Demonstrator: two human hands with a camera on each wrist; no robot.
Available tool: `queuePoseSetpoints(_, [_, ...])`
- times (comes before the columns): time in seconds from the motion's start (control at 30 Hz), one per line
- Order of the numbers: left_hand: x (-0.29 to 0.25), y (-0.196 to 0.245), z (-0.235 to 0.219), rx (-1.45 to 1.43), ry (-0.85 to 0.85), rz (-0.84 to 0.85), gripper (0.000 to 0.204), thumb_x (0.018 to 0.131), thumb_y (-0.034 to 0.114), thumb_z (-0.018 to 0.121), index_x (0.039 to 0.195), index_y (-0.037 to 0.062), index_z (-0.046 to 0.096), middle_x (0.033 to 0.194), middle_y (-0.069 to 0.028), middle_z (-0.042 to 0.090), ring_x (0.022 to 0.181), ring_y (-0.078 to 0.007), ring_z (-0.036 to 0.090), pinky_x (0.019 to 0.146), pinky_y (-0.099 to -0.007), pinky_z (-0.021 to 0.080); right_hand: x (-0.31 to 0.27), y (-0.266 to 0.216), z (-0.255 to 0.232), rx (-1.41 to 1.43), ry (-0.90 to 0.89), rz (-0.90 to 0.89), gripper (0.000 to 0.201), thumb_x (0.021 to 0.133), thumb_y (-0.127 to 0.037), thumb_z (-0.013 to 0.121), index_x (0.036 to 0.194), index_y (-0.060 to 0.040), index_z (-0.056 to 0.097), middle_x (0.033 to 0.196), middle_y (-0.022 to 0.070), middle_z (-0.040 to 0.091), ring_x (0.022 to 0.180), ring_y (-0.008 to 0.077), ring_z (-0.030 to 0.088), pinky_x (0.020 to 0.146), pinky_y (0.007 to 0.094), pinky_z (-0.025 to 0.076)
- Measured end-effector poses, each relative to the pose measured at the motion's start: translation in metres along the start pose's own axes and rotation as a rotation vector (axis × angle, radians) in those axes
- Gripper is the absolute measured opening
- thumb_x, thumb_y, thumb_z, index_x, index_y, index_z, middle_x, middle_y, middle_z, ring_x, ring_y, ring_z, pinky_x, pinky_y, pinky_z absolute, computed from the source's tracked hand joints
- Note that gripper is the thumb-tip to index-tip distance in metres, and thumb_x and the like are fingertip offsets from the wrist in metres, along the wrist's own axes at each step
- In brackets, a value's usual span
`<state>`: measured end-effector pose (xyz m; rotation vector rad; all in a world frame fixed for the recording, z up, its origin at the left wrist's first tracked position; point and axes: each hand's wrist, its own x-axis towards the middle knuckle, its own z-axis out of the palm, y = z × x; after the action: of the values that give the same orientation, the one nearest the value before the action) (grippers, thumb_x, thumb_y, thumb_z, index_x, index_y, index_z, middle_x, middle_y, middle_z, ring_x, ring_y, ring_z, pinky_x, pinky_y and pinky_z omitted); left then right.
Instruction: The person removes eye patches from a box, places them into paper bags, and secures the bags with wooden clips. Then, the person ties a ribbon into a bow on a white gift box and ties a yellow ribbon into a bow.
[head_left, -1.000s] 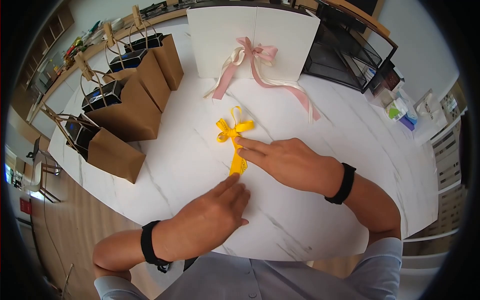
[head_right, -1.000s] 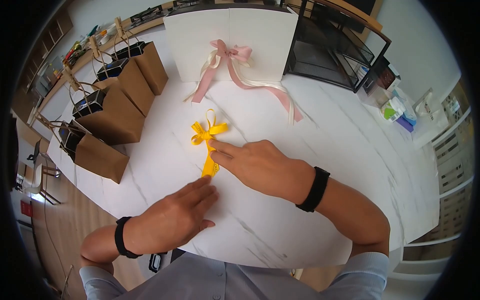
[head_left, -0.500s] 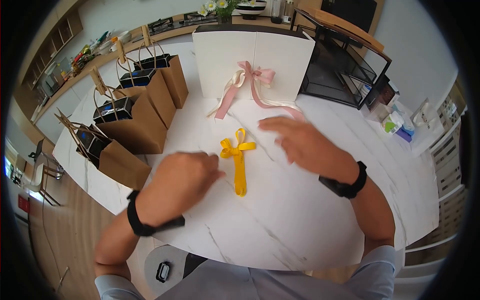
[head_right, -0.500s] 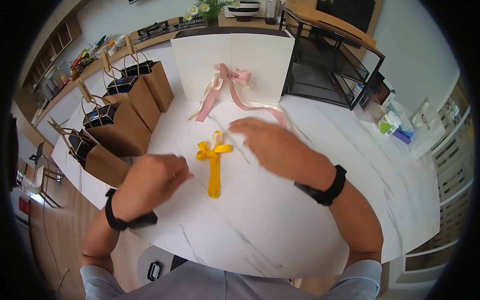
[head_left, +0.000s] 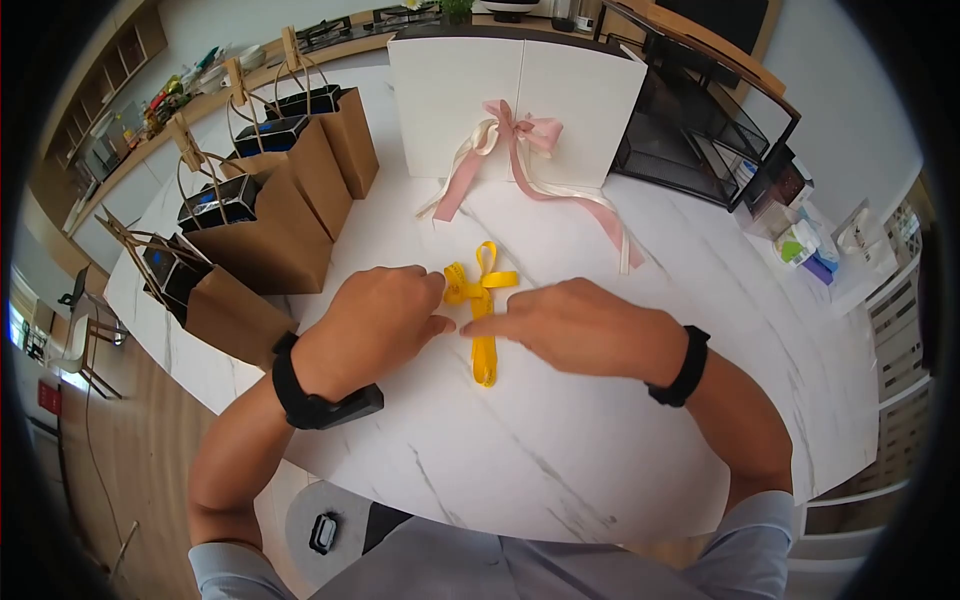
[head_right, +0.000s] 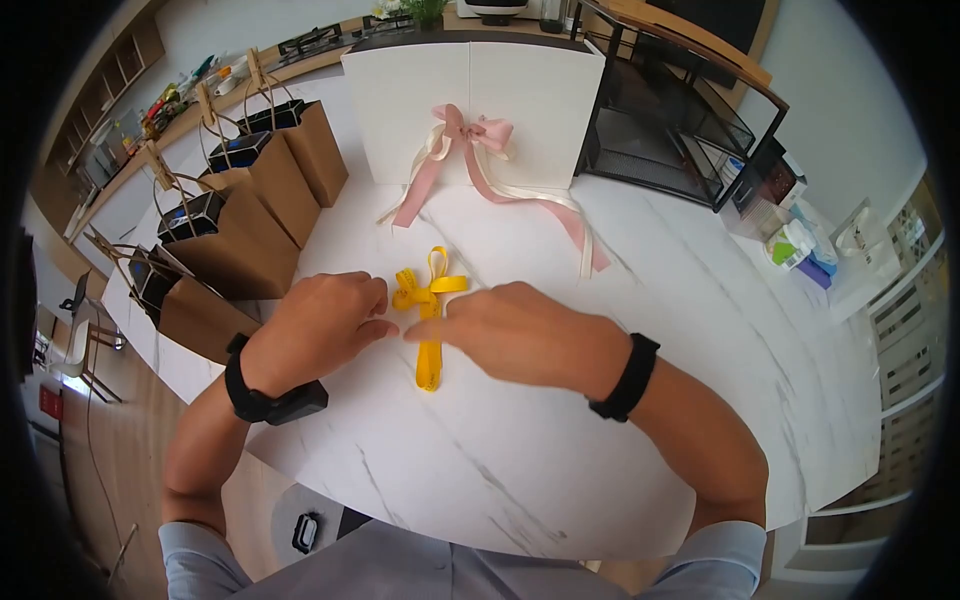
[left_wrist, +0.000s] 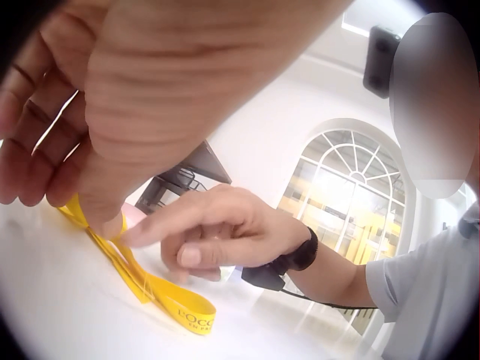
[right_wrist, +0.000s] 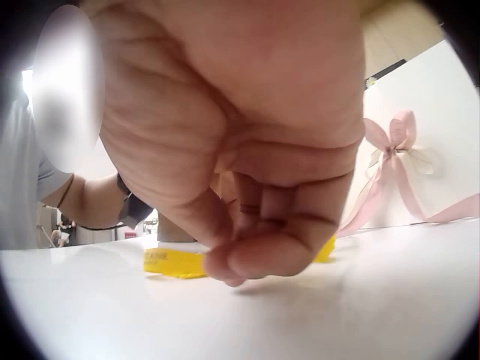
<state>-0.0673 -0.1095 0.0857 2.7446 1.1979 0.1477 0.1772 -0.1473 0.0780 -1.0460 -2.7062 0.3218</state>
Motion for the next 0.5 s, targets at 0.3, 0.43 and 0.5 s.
queuePoseSetpoints(0.3, [-0.023,0.017,-0.002,-0.014,-0.028,0.060,0.020,0.089,0.021,0.075,0.093,0.0036,0.066,0.085,-0.0117,0.068,0.080,-0.0324,0.067,0.072,-0.0413,0.053,-0.006,-0.005,-0.009,-0.110,-0.027,0.139,0.039,0.095,-0.002,0.054,0.130,-0.0138,0.065,0.090,0.0131,0.071,0.074,0.0311,0.068,0.066,0.0411,0.055])
queuePoseSetpoints(0.43, [-0.029,0.020,-0.002,0.000,0.010,0.095,0.020,0.088,0.021,0.075,0.095,0.0035,0.066,0.084,-0.0119,0.067,0.080,-0.0324,0.067,0.072,-0.0421,0.053,-0.002,-0.011,-0.009,-0.096,-0.104,0.151,0.036,0.097,-0.005,0.053,0.130,-0.0136,0.065,0.090,0.0140,0.070,0.077,0.0321,0.069,0.068,0.0425,0.055])
queuePoseSetpoints(0.5, [-0.035,0.024,0.000,-0.008,0.039,0.125,0.019,0.087,0.020,0.075,0.095,0.0035,0.067,0.084,-0.0124,0.067,0.081,-0.0324,0.067,0.072,-0.0427,0.053,0.000,-0.018,-0.003,-0.046,-0.119,0.094,0.036,0.097,-0.006,0.053,0.130,-0.0135,0.063,0.090,0.0144,0.069,0.080,0.0327,0.068,0.069,0.0427,0.055])
